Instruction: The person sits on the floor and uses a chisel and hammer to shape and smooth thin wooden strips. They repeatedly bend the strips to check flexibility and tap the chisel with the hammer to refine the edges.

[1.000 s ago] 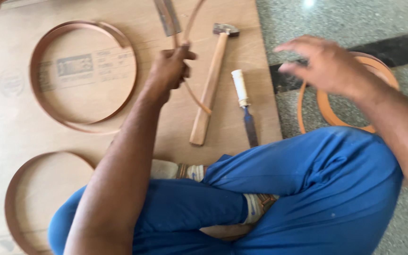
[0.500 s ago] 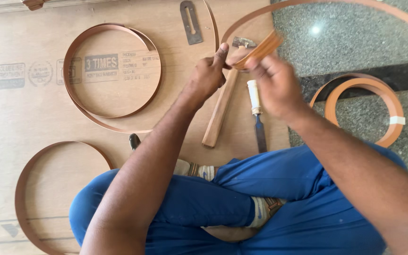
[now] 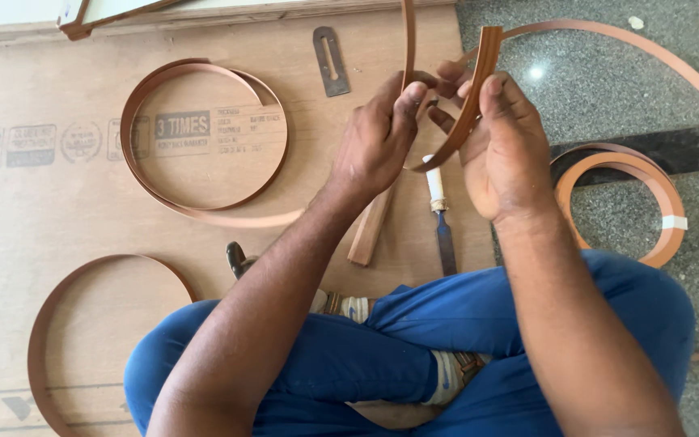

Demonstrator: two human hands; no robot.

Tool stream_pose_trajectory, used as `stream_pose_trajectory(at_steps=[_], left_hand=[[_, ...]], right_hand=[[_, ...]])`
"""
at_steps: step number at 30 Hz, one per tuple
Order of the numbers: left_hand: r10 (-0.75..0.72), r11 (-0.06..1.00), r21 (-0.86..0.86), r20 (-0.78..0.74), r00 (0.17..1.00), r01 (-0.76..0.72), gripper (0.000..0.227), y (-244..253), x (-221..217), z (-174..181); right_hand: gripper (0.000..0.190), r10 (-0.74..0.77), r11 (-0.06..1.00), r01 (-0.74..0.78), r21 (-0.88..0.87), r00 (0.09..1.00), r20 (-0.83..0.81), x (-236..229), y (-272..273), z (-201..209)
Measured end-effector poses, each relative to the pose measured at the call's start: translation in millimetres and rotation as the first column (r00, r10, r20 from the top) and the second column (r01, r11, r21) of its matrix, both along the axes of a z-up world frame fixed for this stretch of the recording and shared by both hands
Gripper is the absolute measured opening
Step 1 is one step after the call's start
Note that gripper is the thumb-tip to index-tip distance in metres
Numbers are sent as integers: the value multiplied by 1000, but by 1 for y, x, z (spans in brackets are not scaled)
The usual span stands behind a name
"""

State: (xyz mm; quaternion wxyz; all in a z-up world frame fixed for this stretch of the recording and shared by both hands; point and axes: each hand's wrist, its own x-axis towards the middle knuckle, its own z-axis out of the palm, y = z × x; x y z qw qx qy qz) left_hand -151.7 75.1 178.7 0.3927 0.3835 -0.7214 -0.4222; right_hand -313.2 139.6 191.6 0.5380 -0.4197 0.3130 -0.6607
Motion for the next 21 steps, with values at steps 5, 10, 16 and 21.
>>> stream_pose_trajectory(at_steps=[5,10,16,21], left_hand=[[1,997,-71,132,991,8,30,12,0,11],[11,861,-508,-14,1000,-17,39,12,-9,8],[-115,993,32,434,894,112,33,25,-13,29],[-148,969,-167,204,968,184,33,36,-23,30]], right_hand=[[21,-116,993,113,-31,985,-131,-2,6,-12],[19,-250,968,247,-42,961,-121,-17,2,-19],[18,-270,960,257,-113,953,-134,-36,7,-21],[17,-143,979,131,-156,988,-64,-29,12,-4]])
